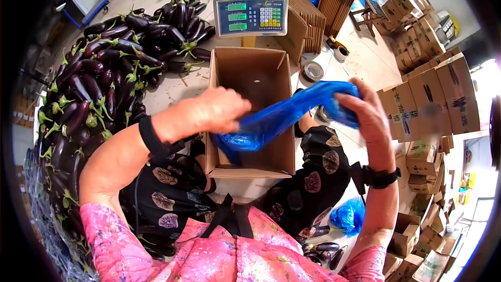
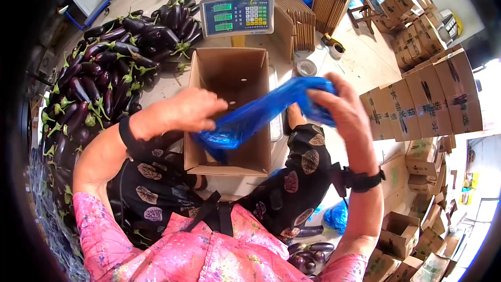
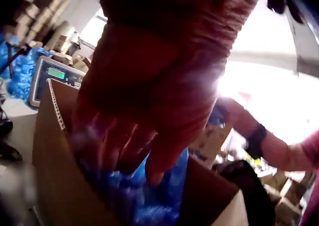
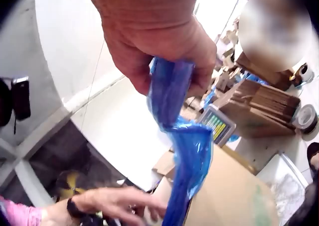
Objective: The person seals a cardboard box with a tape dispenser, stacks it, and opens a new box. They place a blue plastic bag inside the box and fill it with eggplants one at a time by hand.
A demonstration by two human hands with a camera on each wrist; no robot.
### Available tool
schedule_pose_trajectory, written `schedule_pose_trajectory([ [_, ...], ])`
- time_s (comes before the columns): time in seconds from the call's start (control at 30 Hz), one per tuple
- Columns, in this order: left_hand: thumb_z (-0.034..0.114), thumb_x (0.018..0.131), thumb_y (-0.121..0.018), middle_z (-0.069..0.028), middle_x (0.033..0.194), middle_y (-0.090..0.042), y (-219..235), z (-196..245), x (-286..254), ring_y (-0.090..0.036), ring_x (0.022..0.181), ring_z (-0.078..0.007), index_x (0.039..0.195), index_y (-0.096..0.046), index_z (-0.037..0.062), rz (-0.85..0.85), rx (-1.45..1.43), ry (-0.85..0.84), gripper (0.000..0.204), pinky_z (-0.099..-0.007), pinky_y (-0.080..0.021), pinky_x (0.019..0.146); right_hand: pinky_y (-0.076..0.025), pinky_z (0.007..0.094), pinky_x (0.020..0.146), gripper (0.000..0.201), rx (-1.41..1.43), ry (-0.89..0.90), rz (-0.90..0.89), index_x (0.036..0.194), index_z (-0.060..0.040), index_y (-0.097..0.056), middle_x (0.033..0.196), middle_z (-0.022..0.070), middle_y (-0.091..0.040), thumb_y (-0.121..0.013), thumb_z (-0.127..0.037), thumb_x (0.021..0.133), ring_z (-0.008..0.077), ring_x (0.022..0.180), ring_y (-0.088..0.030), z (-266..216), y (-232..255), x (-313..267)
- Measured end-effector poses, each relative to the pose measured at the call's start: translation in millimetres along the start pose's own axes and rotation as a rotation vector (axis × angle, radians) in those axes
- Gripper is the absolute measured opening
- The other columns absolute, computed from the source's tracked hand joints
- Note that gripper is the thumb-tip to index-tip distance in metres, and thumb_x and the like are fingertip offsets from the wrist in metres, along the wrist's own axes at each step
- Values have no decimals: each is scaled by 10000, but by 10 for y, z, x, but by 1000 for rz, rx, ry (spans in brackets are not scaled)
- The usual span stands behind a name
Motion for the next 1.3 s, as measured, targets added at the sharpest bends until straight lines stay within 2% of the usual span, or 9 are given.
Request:
schedule_pose_trajectory([
  [0.1,213,779,-737,-173,1224,-582,255,-33,77,-576,1146,-322,1420,-439,42,162,-256,33,727,-409,-487,971,-470,232,688,192,27,41,-172,999,-43,-646,828,11,-626,-697,-162,856,80,745,-578,11,-540,25],
  [0.23,183,814,-754,-131,1314,-549,293,259,79,-533,1246,-257,1489,-366,63,135,-743,-29,788,-344,-451,1048,-500,289,760,237,-83,94,-253,1061,-35,-696,891,64,-686,-691,-159,858,129,830,-625,5,-1042,90],
  [0.4,163,874,-700,6,844,-686,334,-4,-56,-596,811,-79,990,-704,11,144,-1016,39,191,-260,-480,763,-495,308,763,296,-152,105,-310,1079,-45,-707,923,73,-693,-733,-213,836,135,847,-620,-143,-1074,-37],
  [0.5,177,913,-680,19,871,-674,487,-250,-248,-600,837,-62,993,-699,33,356,-1233,-15,165,-250,-492,760,-486,313,744,298,-216,-113,-448,1049,-41,-719,929,85,-694,-755,-236,826,124,868,-612,-24,-925,-158],
  [0.7,220,943,-665,17,887,-674,406,-702,-341,-639,845,-78,956,-672,80,436,-1262,124,140,-264,-526,804,-514,350,709,163,-260,39,-648,1004,-25,-687,777,159,-660,-674,-165,923,265,719,-652,-67,-1324,-945],
  [0.83,172,949,-651,19,914,-667,359,-718,-291,-625,855,-68,987,-659,76,463,-1258,111,103,-256,-518,810,-541,425,746,271,-503,218,-706,1103,-20,-645,985,202,-667,-697,-195,902,362,851,-672,111,-1569,-1333],
  [0.97,107,950,-632,13,931,-669,485,-538,-261,-614,875,-72,1017,-657,73,451,-1317,11,80,-248,-505,810,-546,395,857,400,-460,388,-388,1199,2,-615,1178,211,-630,-717,-234,893,372,973,-653,-433,-1265,-1154],
  [1.07,63,945,-620,6,942,-672,573,-435,-264,-608,864,-79,1030,-654,59,415,-1324,-39,91,-244,-496,791,-496,275,802,316,-70,43,-83,1199,16,-613,968,51,-646,-658,-173,949,120,904,-599,-271,-919,-684],
  [1.3,44,942,-612,-6,930,-672,628,-411,-287,-610,860,-81,1021,-653,46,445,-1228,-87,89,-252,-502,804,-479,280,823,514,53,10,-237,1233,-2,-632,1069,78,-682,-742,-355,877,101,960,-590,-150,-1377,100],
])
Point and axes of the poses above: each hand's wrist, its own x-axis towards the middle knuckle, its own y-axis out of the back of the hand, z = x × y, the point moved 5 cm from there along x, towards the middle knuckle
